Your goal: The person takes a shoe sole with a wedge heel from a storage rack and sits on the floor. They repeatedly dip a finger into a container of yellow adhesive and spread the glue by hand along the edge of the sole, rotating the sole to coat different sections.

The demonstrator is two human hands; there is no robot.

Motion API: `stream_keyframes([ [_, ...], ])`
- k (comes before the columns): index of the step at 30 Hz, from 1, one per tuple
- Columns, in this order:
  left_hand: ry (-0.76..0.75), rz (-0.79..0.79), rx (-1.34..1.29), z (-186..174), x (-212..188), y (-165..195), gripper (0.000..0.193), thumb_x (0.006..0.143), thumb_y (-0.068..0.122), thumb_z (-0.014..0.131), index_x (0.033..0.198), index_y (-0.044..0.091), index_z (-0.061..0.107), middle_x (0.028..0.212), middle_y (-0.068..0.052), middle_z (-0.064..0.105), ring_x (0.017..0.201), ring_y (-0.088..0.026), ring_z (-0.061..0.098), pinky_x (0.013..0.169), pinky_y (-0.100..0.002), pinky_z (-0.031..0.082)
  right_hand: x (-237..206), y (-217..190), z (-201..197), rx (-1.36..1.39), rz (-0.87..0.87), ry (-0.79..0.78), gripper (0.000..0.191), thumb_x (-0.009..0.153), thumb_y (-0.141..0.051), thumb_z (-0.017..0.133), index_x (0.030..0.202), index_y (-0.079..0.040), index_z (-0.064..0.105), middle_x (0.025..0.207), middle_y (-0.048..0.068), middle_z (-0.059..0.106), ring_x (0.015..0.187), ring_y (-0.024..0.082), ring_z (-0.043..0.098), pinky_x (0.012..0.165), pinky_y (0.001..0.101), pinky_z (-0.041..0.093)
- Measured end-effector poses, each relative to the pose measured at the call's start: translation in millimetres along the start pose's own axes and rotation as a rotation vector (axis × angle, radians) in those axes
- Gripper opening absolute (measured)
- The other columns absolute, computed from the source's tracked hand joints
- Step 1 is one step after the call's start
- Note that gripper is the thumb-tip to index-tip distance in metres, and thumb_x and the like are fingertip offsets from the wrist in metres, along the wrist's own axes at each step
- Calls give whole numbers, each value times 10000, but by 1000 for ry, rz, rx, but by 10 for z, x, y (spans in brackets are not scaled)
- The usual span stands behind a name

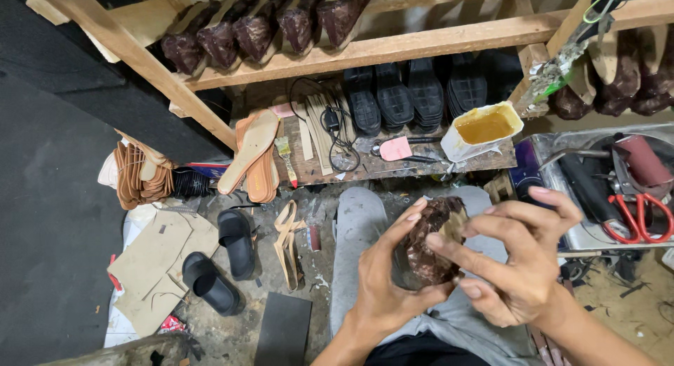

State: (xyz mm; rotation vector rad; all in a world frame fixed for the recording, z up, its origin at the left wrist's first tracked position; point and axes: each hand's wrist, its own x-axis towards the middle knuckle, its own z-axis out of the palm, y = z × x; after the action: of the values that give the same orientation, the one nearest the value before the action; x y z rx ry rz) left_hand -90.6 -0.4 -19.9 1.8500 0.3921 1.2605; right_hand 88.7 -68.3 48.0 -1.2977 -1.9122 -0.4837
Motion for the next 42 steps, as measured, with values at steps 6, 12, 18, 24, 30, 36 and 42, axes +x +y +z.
stream_keyframes([
  [6,-25,-61,-53,-3,12,50,854,769,129,932,1449,-17,435,1508,-262,574,1366,-358,657,1170,-405,541,-13,12,-8,6,-11,-16,412,988,-462,479,1134,-230,786,996,10,618,997,253,517,1083,540,255],
  [12,-39,-171,-159,8,45,126,912,772,110,897,1546,-17,432,1460,-216,641,1296,-294,712,1183,-401,577,-27,6,-21,23,-10,-13,416,988,-475,477,1134,-236,784,1030,5,636,1002,253,516,1091,532,261],
  [18,-58,-265,-146,-5,67,206,887,762,157,889,1519,-14,459,1374,-168,714,1253,-254,747,1111,-374,608,-22,17,-53,35,-36,-17,395,986,-456,505,1129,-219,787,1013,-5,632,994,247,521,1081,529,265],
  [24,-94,-246,-120,-33,81,241,903,764,155,899,1543,-7,473,1358,-152,724,1240,-243,749,1125,-371,589,-12,15,-66,46,-27,-32,399,961,-452,517,1138,-212,782,1015,9,622,1001,249,515,1079,528,263],
  [30,-100,-299,-172,-40,51,218,903,770,145,892,1555,-6,472,1375,-154,728,1277,-249,743,1144,-379,583,2,20,-85,-2,-36,-14,364,935,-404,537,1132,-229,789,1023,6,634,1002,251,514,1078,526,253],
  [36,-55,-102,-90,-14,26,97,892,753,139,916,1503,4,453,1515,-236,587,1373,-327,663,1189,-401,534,18,14,-90,45,-2,-20,370,896,-383,545,1127,-221,784,1014,13,614,1006,257,508,1093,529,273],
  [42,-50,-28,-30,-3,34,25,854,743,156,948,1445,41,475,1555,-247,571,1431,-373,646,1203,-433,559,10,-6,-114,67,35,-23,372,872,-358,547,1107,-204,790,987,15,614,999,256,515,1101,526,290],
])
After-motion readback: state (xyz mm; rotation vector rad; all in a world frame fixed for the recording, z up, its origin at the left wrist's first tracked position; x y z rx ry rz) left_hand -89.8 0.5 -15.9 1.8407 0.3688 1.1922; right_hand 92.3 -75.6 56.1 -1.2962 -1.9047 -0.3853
